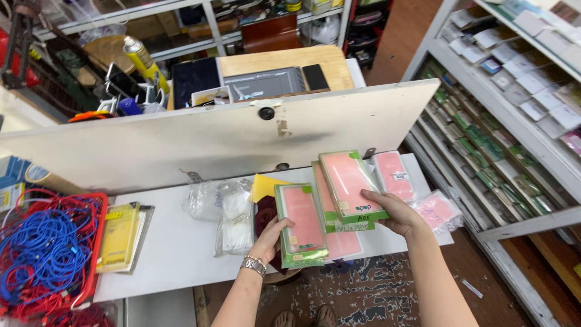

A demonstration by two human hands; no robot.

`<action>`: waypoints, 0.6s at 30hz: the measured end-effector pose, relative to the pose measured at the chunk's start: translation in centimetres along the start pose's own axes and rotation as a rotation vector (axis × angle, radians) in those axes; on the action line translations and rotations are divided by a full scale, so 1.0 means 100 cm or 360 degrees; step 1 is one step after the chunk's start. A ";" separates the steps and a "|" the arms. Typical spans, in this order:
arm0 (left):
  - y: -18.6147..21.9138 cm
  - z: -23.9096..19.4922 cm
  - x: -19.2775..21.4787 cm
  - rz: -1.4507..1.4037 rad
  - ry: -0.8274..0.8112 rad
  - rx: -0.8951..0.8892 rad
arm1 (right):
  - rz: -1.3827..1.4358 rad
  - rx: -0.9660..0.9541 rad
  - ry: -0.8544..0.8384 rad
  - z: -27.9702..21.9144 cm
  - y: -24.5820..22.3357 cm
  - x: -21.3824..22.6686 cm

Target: The person organizes small packaged items on a counter and shelves. They pick up packages, wipe them with a cloth, write on them with a marker, and place them into a glass display case.

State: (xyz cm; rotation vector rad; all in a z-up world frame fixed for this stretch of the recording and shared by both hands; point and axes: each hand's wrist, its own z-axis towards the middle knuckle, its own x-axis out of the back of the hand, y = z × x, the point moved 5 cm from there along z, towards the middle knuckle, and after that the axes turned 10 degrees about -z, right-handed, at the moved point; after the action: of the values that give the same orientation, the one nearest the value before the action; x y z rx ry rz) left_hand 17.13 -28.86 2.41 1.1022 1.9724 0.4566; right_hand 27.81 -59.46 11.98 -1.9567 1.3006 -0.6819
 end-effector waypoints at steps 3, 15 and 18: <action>0.003 0.002 -0.055 -0.0096 -0.0299 0.0007 | 0.0088 0.0108 0.0024 -0.040 -0.012 0.000; 0.006 -0.040 -0.231 -0.0019 -0.0743 0.0175 | 0.0057 0.0229 0.0494 -0.157 -0.002 0.062; -0.006 -0.040 -0.265 -0.0037 -0.0738 0.0204 | -0.0008 0.0200 0.0579 -0.177 0.003 0.092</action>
State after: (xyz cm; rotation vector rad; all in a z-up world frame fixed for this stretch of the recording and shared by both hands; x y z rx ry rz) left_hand 21.27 -50.96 17.07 1.1433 1.6168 0.0496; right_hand 18.01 -72.56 23.38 -1.7893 1.4245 -1.1345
